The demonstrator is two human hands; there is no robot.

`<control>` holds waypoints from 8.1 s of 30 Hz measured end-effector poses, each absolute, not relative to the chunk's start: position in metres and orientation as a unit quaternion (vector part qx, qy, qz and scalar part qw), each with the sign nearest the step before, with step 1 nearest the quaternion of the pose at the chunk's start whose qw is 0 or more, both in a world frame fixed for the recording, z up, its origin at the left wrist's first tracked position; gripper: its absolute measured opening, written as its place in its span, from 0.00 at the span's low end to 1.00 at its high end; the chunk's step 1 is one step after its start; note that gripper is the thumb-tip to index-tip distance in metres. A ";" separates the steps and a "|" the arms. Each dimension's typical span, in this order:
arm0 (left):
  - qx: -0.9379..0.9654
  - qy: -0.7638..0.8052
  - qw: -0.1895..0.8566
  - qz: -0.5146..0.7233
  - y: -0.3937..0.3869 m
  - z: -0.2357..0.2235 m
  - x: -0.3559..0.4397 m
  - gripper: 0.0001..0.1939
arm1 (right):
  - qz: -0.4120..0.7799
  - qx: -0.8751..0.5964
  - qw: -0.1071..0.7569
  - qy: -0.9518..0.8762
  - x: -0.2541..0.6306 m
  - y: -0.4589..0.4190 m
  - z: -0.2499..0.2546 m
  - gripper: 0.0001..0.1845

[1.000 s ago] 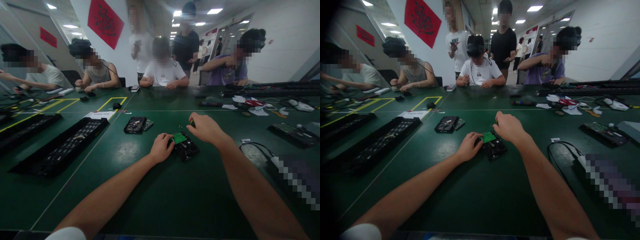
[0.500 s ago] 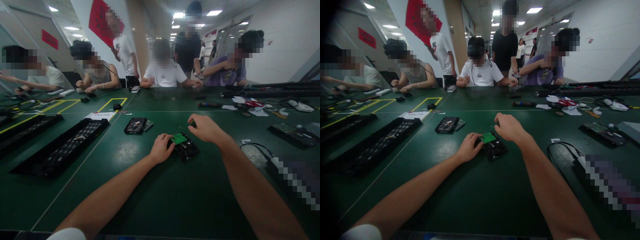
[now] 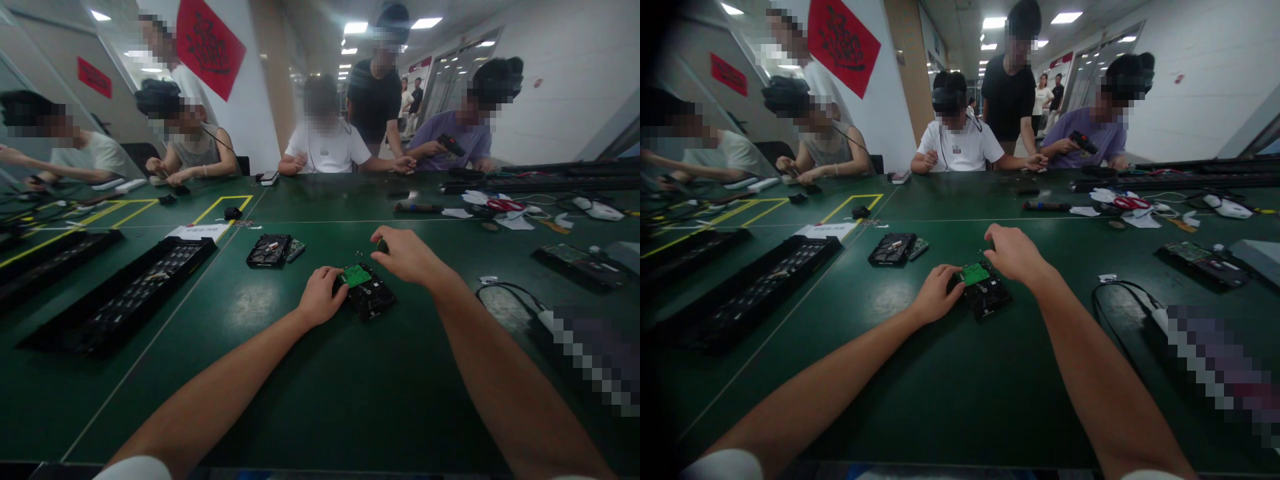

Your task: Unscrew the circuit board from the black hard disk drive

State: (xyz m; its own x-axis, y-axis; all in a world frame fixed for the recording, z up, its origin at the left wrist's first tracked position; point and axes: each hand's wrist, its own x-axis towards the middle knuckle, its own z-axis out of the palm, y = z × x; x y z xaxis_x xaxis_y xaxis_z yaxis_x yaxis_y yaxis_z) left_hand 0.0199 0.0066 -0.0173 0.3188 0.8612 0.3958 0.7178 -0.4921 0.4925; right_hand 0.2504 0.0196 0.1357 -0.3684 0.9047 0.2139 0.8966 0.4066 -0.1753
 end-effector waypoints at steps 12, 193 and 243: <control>0.797 0.490 0.120 0.331 0.005 -0.014 0.021 0.21 | 0.066 -0.538 0.194 -0.818 0.251 0.029 0.125 0.11; 0.804 0.435 0.120 0.386 0.008 -0.024 0.019 0.12 | 0.273 -0.523 0.324 -0.740 0.264 0.027 0.144 0.09; 0.803 0.436 0.120 0.388 0.007 -0.020 0.020 0.11 | 0.240 -0.493 0.291 -0.784 0.268 0.031 0.139 0.15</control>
State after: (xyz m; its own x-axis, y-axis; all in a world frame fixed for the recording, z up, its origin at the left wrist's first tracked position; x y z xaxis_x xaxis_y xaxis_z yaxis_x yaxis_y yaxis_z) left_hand 0.0199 0.0066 -0.0198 0.3191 0.7931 0.5187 0.6076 -0.5913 0.5303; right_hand 0.2683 0.0305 0.1391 -0.3440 0.9128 0.2200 0.6332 0.3985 -0.6635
